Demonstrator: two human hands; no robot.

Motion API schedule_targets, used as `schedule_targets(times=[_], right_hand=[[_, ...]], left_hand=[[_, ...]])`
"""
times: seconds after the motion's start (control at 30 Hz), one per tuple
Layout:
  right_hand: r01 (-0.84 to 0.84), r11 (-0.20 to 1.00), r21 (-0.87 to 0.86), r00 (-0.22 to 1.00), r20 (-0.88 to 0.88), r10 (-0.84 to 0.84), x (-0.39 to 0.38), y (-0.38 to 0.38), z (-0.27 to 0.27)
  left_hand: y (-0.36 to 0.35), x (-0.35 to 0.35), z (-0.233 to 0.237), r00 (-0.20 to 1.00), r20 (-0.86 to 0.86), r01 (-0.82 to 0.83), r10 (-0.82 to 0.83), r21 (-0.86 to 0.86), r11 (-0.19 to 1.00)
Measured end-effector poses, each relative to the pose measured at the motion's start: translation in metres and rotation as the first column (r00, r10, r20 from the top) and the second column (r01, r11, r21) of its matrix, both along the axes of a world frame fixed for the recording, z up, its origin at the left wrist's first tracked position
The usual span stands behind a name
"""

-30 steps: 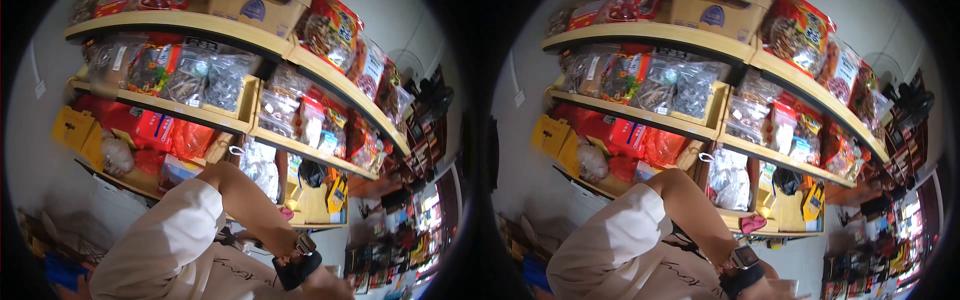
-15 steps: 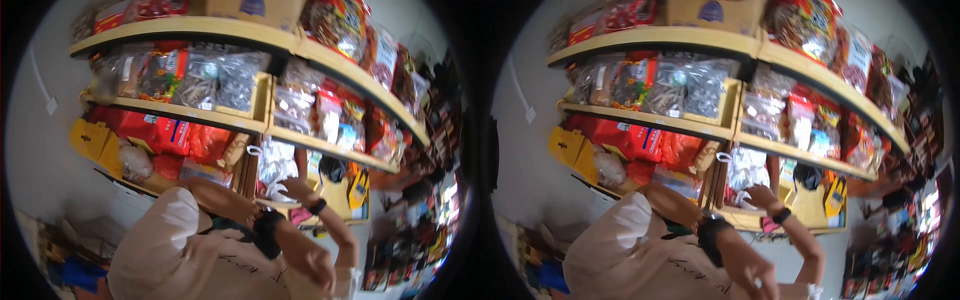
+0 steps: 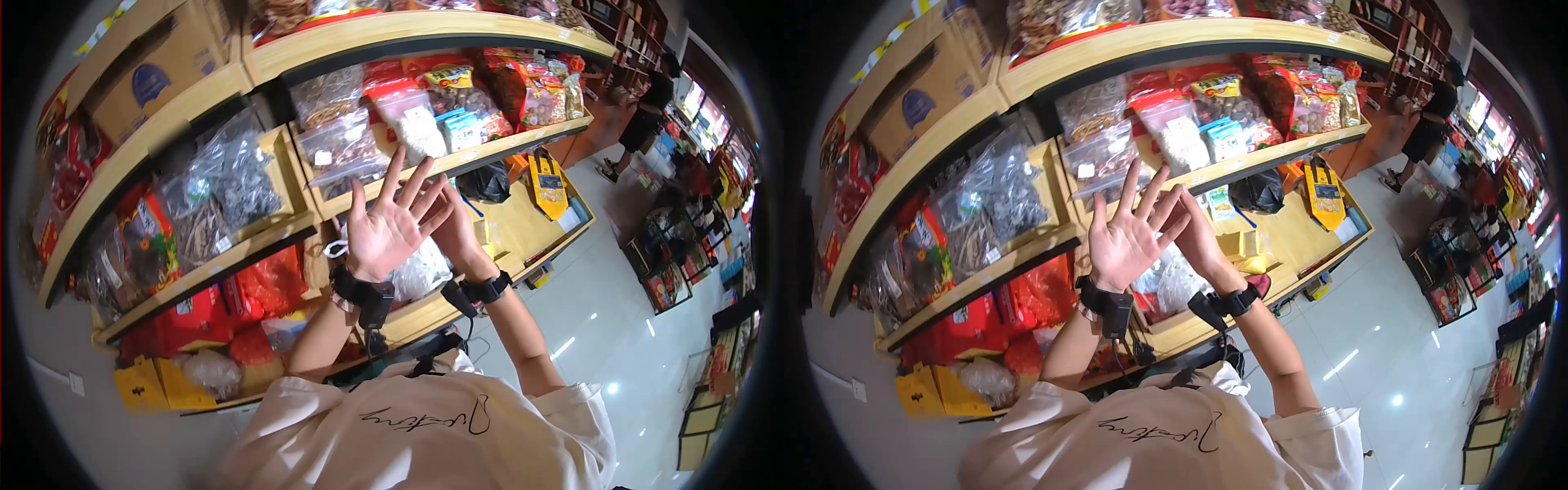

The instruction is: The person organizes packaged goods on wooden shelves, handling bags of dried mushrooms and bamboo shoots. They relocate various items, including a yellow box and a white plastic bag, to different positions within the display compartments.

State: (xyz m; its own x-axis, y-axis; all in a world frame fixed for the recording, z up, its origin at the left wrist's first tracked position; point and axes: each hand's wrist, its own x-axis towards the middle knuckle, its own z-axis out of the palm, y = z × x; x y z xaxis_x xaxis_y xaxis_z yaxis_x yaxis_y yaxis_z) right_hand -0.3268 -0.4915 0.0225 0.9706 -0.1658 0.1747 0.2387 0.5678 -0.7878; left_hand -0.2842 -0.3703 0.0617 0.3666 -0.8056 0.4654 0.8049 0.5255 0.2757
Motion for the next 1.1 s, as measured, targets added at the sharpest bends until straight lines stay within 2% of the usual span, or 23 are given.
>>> schedule_targets(times=[0.1,0.17,0.2,0.23,0.3,0.37,0.43,0.5,0.53,0.57,0.67,0.7,0.77,0.8,0.83,0.87,0.9,0.93,0.97,1.03,1.1], right_hand=[[-0.013,0.999,0.039,0.999,0.038,0.012,-0.006,-0.015,0.012],[0.132,0.953,-0.273,0.991,0.062,-0.12,0.002,-0.034,0.006],[0.232,0.914,-0.332,0.967,0.181,-0.179,0.016,-0.048,-0.009],[0.227,0.92,-0.319,0.968,0.176,-0.178,0.015,-0.055,-0.003],[0.124,0.992,-0.037,0.992,-0.033,-0.125,0.01,-0.074,0.015],[0.148,0.989,-0.026,0.985,-0.088,-0.15,0.022,-0.111,-0.002],[0.059,0.997,0.043,0.997,-0.053,-0.056,0.024,-0.137,-0.008],[0.004,0.995,-0.098,1.0,0.007,-0.004,0.027,-0.154,-0.019],[0.007,0.969,-0.245,0.999,-0.03,-0.014,0.031,-0.158,-0.022],[0.018,0.952,-0.307,1.0,-0.008,-0.021,0.037,-0.163,-0.031],[-0.087,0.991,0.099,0.987,-0.128,0.099,0.052,-0.189,-0.037],[-0.098,0.99,0.105,0.986,-0.127,0.111,0.057,-0.197,-0.04],[0.006,0.993,-0.115,0.993,-0.117,-0.02,0.071,-0.212,-0.051],[0.117,0.954,-0.275,0.992,-0.008,-0.124,0.079,-0.219,-0.064],[0.105,0.956,-0.275,0.994,-0.009,-0.112,0.082,-0.226,-0.068],[0.283,0.745,-0.605,0.957,0.123,-0.264,0.086,-0.233,-0.069],[0.435,0.396,-0.809,0.887,0.309,-0.343,0.091,-0.241,-0.071],[0.581,0.179,-0.794,0.801,0.518,-0.3,0.099,-0.249,-0.071],[0.599,0.037,-0.8,0.782,0.575,-0.24,0.104,-0.256,-0.074],[0.636,-0.168,-0.753,0.742,0.657,-0.135,0.112,-0.263,-0.082],[0.654,-0.16,-0.739,0.733,0.672,-0.106,0.117,-0.262,-0.09]], left_hand=[[-0.026,0.011,-0.006,1.0,0.011,-0.027,0.027,-0.008,1.0],[-0.041,0.015,-0.006,0.997,0.027,-0.068,0.067,0.06,0.996],[-0.048,0.017,-0.005,0.996,0.038,-0.079,0.076,0.111,0.991],[-0.055,0.02,-0.007,0.996,0.036,-0.083,0.079,0.126,0.989],[-0.068,0.027,-0.013,0.997,0.06,-0.06,0.053,0.129,0.99],[-0.08,0.031,-0.016,0.991,0.101,-0.101,0.085,0.156,0.983],[-0.095,0.039,-0.022,0.982,0.137,-0.151,0.128,0.174,0.973],[-0.11,0.045,-0.03,0.976,0.149,-0.19,0.16,0.214,0.958],[-0.118,0.046,-0.032,0.984,0.075,-0.173,0.16,0.235,0.957],[-0.126,0.048,-0.035,0.984,0.068,-0.174,0.162,0.24,0.955],[-0.145,0.05,-0.045,0.969,0.183,-0.218,0.168,0.304,0.928],[-0.15,0.053,-0.047,0.967,0.185,-0.229,0.178,0.309,0.923],[-0.161,0.063,-0.055,0.88,0.422,-0.405,0.217,0.43,0.807],[-0.167,0.066,-0.06,0.707,0.663,-0.645,0.245,0.463,0.608],[-0.172,0.078,-0.077,0.487,0.845,-0.813,0.222,0.345,0.469],[-0.174,0.088,-0.086,0.234,0.964,-0.92,0.127,0.178,0.349],[-0.177,0.098,-0.093,-0.031,1.0,-0.969,-0.005,-0.029,0.244],[-0.179,0.095,-0.091,-0.201,0.957,-0.979,-0.208,-0.187,0.086],[-0.18,0.102,-0.099,-0.316,0.866,-0.946,-0.388,-0.318,0.059],[-0.185,0.109,-0.108,-0.314,0.835,-0.939,-0.453,-0.345,0.015],[-0.189,0.112,-0.113,-0.314,0.805,-0.927,-0.502,-0.374,-0.019]])
